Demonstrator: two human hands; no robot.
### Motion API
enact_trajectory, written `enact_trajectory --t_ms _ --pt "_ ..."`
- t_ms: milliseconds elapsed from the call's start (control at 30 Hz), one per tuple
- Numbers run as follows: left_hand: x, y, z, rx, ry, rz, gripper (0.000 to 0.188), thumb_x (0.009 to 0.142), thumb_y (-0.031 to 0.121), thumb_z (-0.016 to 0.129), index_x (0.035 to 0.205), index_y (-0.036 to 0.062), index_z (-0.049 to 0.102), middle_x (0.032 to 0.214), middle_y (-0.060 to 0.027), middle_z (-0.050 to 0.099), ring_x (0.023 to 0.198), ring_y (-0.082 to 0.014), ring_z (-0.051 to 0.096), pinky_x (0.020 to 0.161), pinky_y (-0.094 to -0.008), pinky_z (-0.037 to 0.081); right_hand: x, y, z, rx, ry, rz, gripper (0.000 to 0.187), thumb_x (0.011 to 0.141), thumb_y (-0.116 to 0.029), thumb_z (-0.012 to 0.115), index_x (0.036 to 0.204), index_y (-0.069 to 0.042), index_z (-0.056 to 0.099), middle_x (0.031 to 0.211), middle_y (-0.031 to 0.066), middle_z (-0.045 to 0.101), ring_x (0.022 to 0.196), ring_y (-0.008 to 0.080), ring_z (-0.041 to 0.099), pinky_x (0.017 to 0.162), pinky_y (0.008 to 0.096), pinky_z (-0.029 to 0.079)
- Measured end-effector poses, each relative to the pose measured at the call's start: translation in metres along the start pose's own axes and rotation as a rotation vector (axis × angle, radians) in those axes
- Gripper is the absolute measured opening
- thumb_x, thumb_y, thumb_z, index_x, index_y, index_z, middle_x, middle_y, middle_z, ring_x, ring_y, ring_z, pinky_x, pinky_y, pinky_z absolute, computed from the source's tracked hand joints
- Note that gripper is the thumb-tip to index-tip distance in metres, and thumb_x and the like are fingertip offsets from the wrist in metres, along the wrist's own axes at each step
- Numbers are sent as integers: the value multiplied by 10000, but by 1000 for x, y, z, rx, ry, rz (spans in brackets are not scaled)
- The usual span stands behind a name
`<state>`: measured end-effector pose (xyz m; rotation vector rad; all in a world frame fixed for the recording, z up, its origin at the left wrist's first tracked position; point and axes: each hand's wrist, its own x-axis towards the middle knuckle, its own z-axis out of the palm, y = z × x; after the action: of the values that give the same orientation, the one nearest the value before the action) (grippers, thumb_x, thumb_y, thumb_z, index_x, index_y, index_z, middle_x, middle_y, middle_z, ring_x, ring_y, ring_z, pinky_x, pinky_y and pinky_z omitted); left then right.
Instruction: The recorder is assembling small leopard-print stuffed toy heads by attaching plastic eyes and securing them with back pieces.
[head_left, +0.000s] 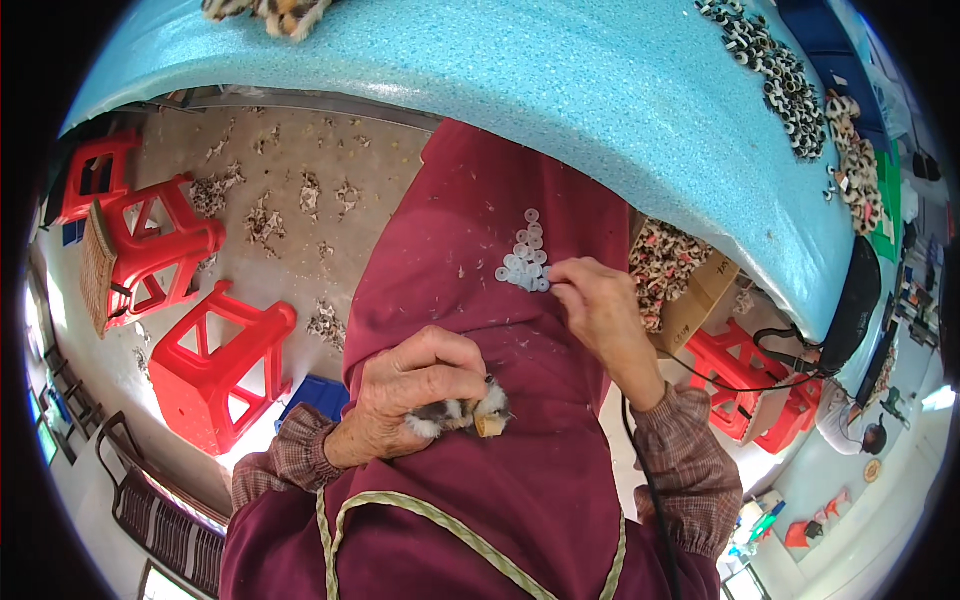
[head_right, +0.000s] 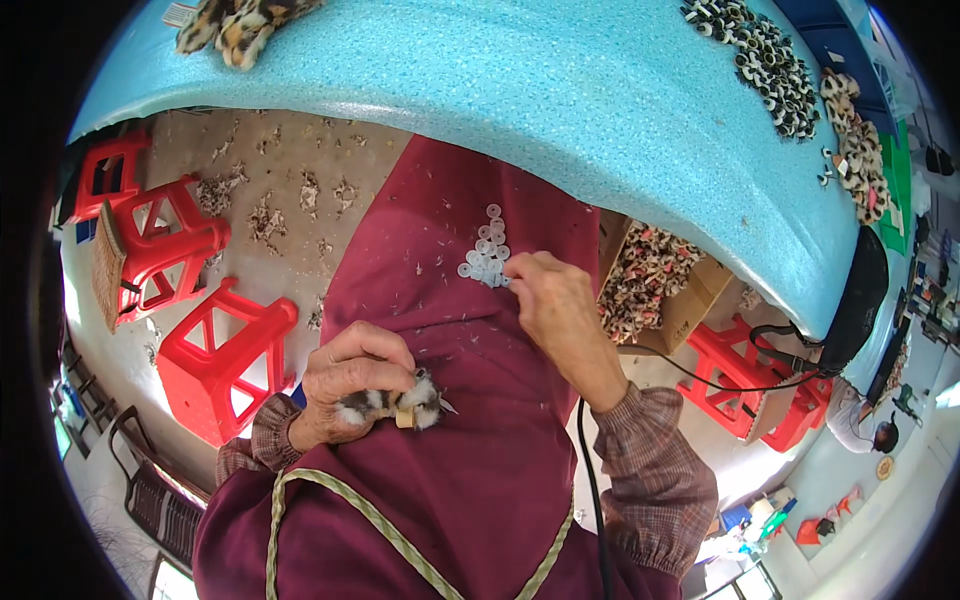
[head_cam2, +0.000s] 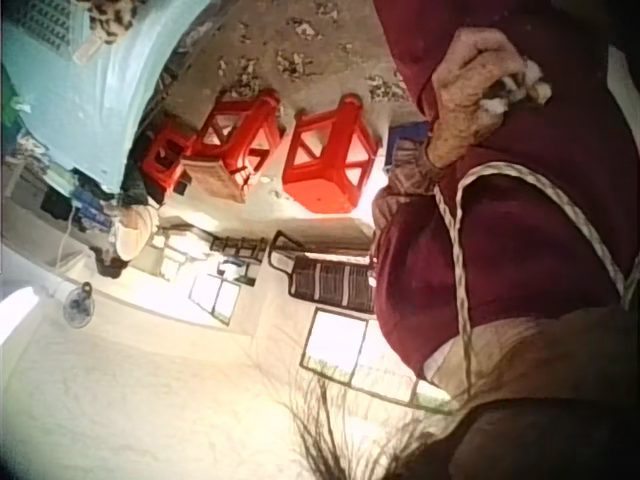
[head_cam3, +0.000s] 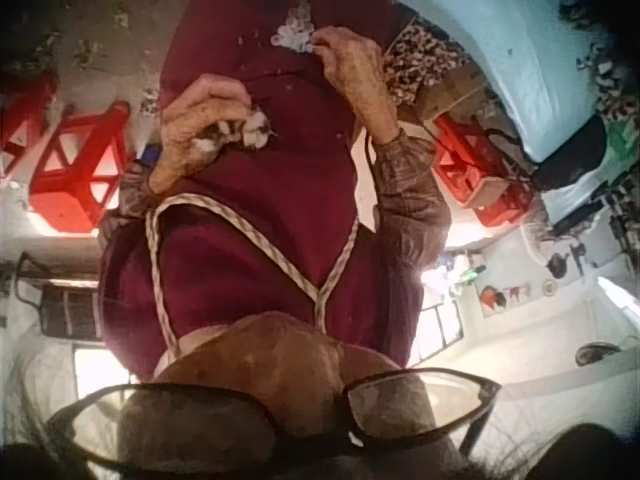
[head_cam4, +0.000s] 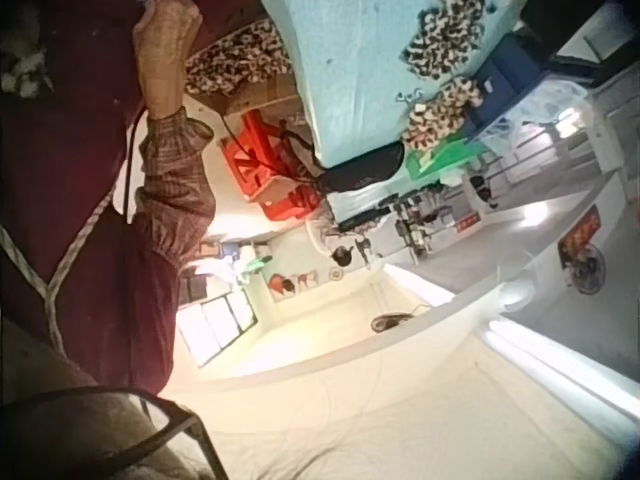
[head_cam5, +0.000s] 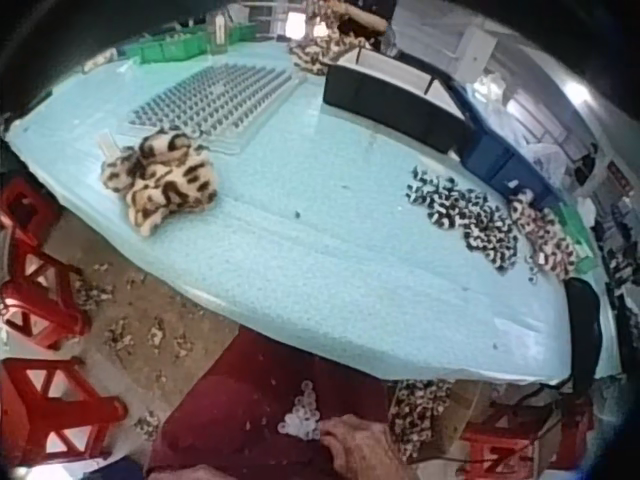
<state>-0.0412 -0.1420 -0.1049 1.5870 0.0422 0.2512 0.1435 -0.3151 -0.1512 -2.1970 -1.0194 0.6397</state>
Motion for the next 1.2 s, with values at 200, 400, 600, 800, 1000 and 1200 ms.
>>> enact_trajectory --t_ms 200,400,600,800,1000,1200 --pt "2 3 -2 24 6 -39 340 631 -130 656 938 14 652 954 -88 564 805 -168 588 661 -263 488 9 7 22 -395 -158 -9 256 712 -45 682 956 -70 610 922 123 622 790 335 631 662 425 507" --pt "2 2 -3 -3 33 -44 339 630 -136 649 933 15 654 945 -94 569 796 -158 586 651 -252 484 12 11 16 -469 -265 0 247 710 -39 683 933 -73 582 910 116 607 787 334 627 655 427 500" --pt "0 2 -6 17 45 -38 312 642 -117 664 927 9 659 960 -104 566 816 -168 583 662 -256 486 10 15 1 -139 -215 -26 277 687 -1 693 941 -65 603 832 123 601 710 285 617 650 354 502" --pt "-4 -1 -10 31 -3 74 343 647 -24 743 979 16 667 1040 -117 538 930 -205 564 738 -285 489 -2 -48 -24 862 -354 399 231 737 68 693 949 3 629 856 -16 602 774 21 555 704 180 476" --pt "0 7 -10 82 -42 44 327 649 -22 757 962 27 676 1059 -109 529 938 -200 562 745 -281 488 -6 -65 2 1336 -497 307 203 771 38 692 954 19 605 890 20 611 822 67 588 759 208 497" --pt "0 11 -11 145 -41 7 323 658 -50 736 964 30 673 1070 -106 516 942 -195 564 747 -281 494 -10 -63 8 1366 -475 307 168 800 22 673 962 29 628 919 44 638 853 87 610 763 216 508"
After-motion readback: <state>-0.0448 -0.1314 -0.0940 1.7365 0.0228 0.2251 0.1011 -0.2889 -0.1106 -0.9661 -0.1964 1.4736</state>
